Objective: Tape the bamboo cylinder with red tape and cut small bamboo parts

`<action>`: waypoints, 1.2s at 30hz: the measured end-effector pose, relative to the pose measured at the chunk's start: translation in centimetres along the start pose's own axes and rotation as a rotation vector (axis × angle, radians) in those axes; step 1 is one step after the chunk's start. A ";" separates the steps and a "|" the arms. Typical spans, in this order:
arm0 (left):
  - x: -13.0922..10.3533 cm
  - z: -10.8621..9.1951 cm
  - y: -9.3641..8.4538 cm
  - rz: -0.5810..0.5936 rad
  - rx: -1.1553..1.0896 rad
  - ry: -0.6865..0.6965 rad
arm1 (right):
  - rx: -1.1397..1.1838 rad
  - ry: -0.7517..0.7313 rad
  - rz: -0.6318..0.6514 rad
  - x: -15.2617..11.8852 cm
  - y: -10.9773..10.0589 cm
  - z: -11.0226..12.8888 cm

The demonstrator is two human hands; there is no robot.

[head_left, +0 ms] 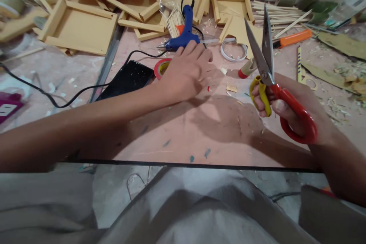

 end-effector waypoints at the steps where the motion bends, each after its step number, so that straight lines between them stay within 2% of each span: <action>1: 0.6 -1.0 0.6 0.032 0.012 0.062 | 0.015 -0.019 0.000 0.1 -0.1 0.0; 4: 2.0 -4.1 3.0 0.175 -0.043 0.227 | 0.058 -0.039 -0.050 0.2 -0.6 0.0; 7: 3.5 -5.0 4.9 0.250 -0.116 0.179 | 0.112 -0.037 -0.106 0.3 -0.9 -0.1; 9: 4.0 -4.8 5.4 0.306 -0.218 0.120 | 0.126 -0.038 -0.120 0.3 -1.1 -0.1; 11: 3.5 -4.5 5.0 0.379 -0.374 0.069 | 0.123 -0.017 -0.130 0.3 -1.2 -0.2; 13: 2.4 -4.1 3.6 0.419 -0.581 -0.006 | 0.130 0.011 -0.143 0.3 -1.2 -0.3; 16: 0.0 -3.2 1.0 0.363 -0.922 -0.184 | 0.177 0.052 -0.196 0.5 -0.6 -0.1; 19: -2.5 -3.5 0.4 0.392 -1.176 -0.310 | 0.284 0.060 -0.243 1.2 1.0 0.8; 21: -3.4 -3.6 0.3 0.370 -1.271 -0.353 | 0.302 0.004 -0.286 2.0 1.9 1.8; 24: -3.5 -3.4 0.2 0.331 -1.341 -0.386 | 0.263 -0.073 -0.364 3.5 2.5 2.9; 28: -3.4 -2.3 -0.2 0.333 -1.428 -0.400 | 0.274 -0.079 -0.355 5.2 3.4 2.8; 30: -3.8 -2.0 0.0 0.385 -1.457 -0.413 | 0.307 -0.063 -0.336 5.7 3.8 2.3; 33: -4.7 -1.9 1.3 0.521 -1.451 -0.470 | 0.371 -0.002 -0.284 5.9 4.7 1.2; 36: -5.1 -1.7 2.4 0.572 -1.420 -0.500 | 0.395 0.034 -0.202 5.9 5.4 0.4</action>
Point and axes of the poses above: each hand's wrist, its own x-axis towards the middle knuckle, its own y-axis out of the palm, z = x × y, the point moved 8 cm from there along x, towards the middle knuckle, and after that the axes turned 15 degrees about -y, right-handed, at the moved point
